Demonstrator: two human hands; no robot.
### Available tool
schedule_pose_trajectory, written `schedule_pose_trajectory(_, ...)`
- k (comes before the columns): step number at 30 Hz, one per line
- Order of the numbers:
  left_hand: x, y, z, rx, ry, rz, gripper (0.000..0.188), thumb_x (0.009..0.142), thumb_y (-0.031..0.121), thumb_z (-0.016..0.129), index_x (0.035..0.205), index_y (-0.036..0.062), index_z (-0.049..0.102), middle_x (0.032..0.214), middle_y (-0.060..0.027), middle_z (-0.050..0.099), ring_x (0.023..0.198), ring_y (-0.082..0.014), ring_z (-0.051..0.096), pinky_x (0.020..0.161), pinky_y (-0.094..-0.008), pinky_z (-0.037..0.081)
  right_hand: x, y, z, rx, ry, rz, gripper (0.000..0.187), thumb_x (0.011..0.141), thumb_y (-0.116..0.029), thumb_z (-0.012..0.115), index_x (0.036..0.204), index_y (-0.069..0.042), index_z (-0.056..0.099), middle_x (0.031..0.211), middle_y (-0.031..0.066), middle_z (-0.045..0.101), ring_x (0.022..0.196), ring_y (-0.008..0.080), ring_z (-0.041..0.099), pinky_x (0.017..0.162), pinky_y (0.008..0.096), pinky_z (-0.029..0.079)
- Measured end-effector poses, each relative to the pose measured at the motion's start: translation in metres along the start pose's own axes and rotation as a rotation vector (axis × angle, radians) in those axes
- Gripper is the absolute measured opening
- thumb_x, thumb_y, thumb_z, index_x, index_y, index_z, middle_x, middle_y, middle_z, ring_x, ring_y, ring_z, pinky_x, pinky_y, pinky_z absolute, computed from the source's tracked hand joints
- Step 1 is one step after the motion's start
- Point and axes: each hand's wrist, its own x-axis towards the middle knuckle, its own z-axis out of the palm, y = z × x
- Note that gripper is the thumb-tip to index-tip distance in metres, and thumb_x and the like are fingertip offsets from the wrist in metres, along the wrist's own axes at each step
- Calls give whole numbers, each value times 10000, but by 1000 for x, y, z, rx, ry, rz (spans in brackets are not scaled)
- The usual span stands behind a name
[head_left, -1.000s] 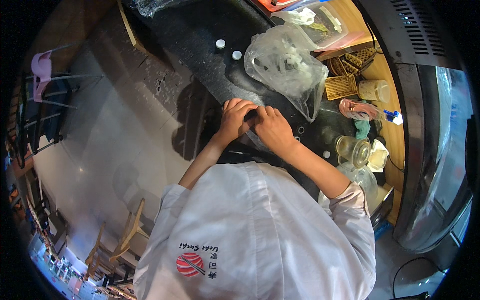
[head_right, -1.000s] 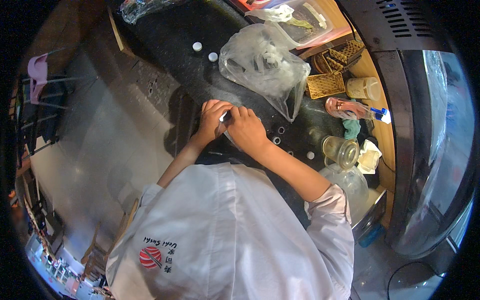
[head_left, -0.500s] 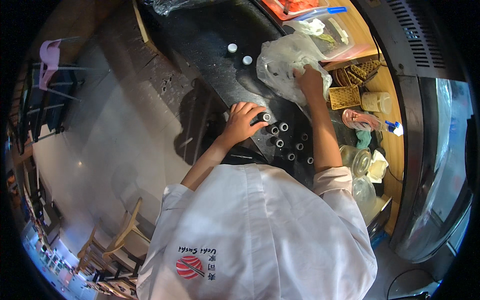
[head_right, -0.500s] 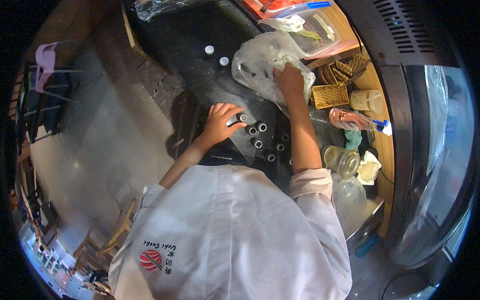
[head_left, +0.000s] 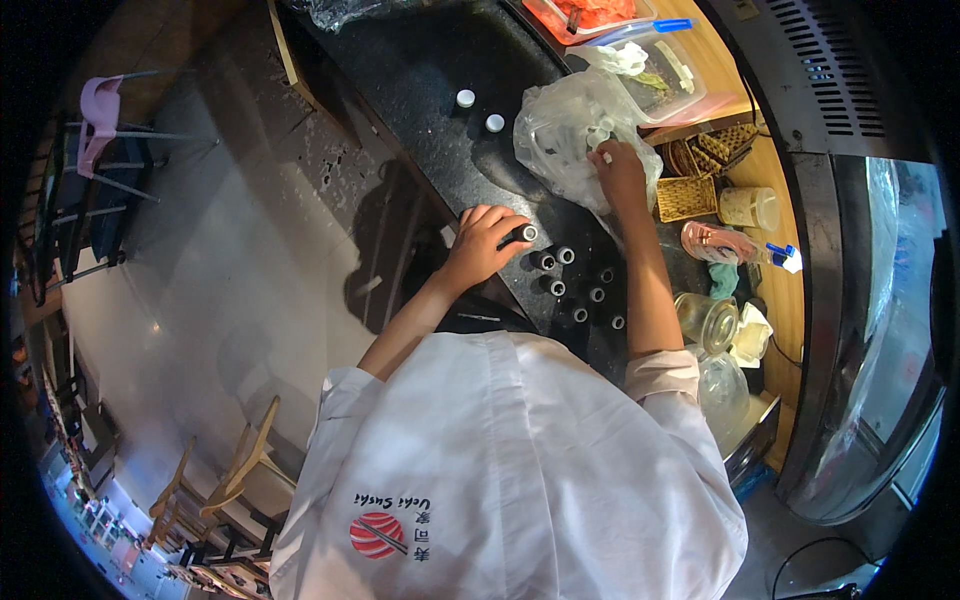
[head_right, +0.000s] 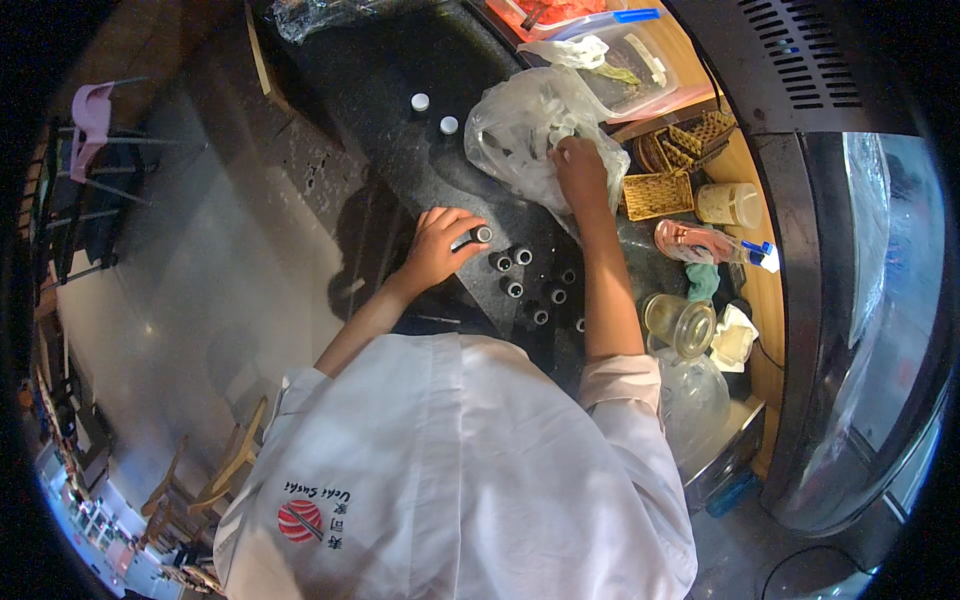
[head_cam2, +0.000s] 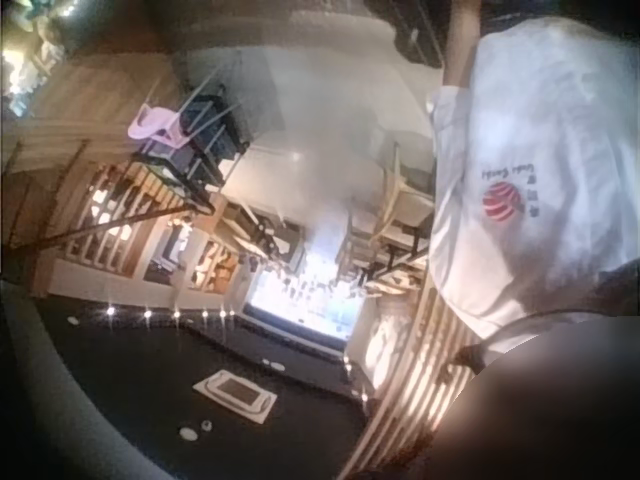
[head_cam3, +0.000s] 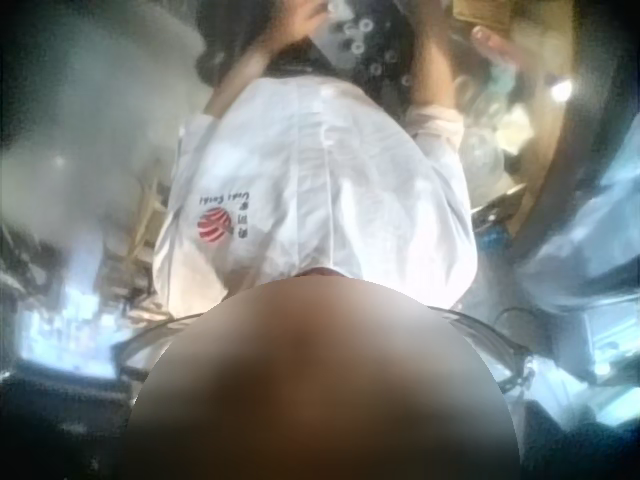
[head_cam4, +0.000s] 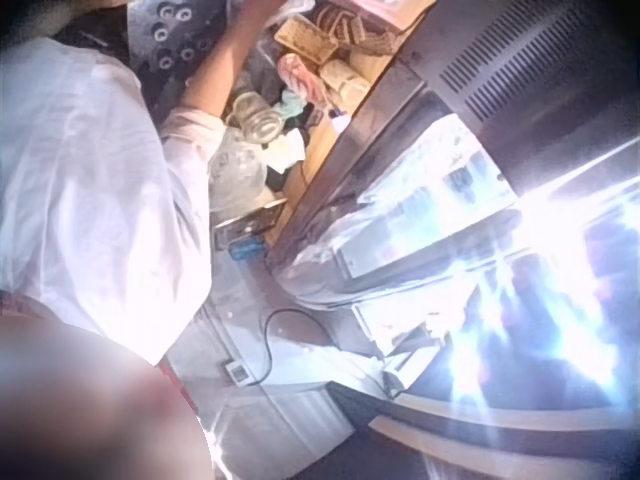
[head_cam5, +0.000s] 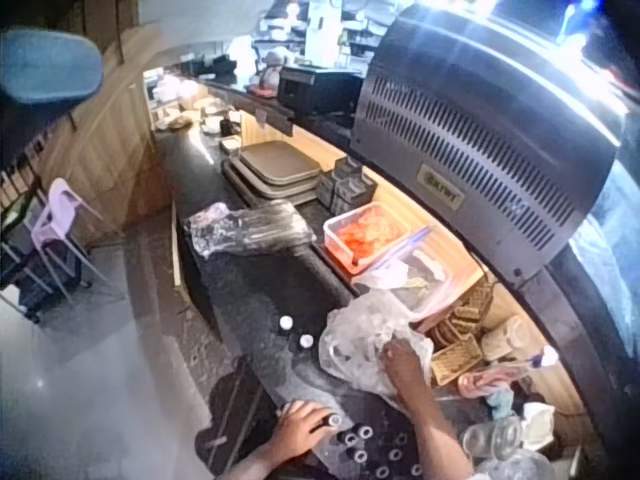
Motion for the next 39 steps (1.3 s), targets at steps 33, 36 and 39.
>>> schedule_pose_trajectory(33, 7, 12, -26, -220, 35, -34, 404, 800, 216, 857, 1129, 34, 709, 1135, -101, 692, 1065, -298, 625, 944, -405, 489, -103, -105, -68, 369, -284, -360, 310, 886, -23, 753, 1194, -26, 714, 1180, 105, 705, 1092, 232, 689, 918, 337, 541)
schedule_pose_trajectory(36, 10, 22, -38, -261, 59, 39, 430, 759, 192, 888, 1108, 11, 712, 1088, -110, 684, 996, -296, 658, 884, -394, 522, -113, -122, -79, 330, -346, -509, 306, 859, -40, 765, 1163, -32, 721, 1185, 154, 691, 1077, 349, 683, 916, 396, 552)
schedule_pose_trajectory(39, 11, 28, -53, -414, 47, 92, 409, 798, 216, 867, 1111, 6, 708, 1054, -121, 676, 957, -299, 662, 870, -401, 524, -109, -132, -98, 278, -378, -590, 286, 863, -52, 760, 1146, -33, 727, 1189, 153, 693, 1078, 352, 683, 916, 405, 551)
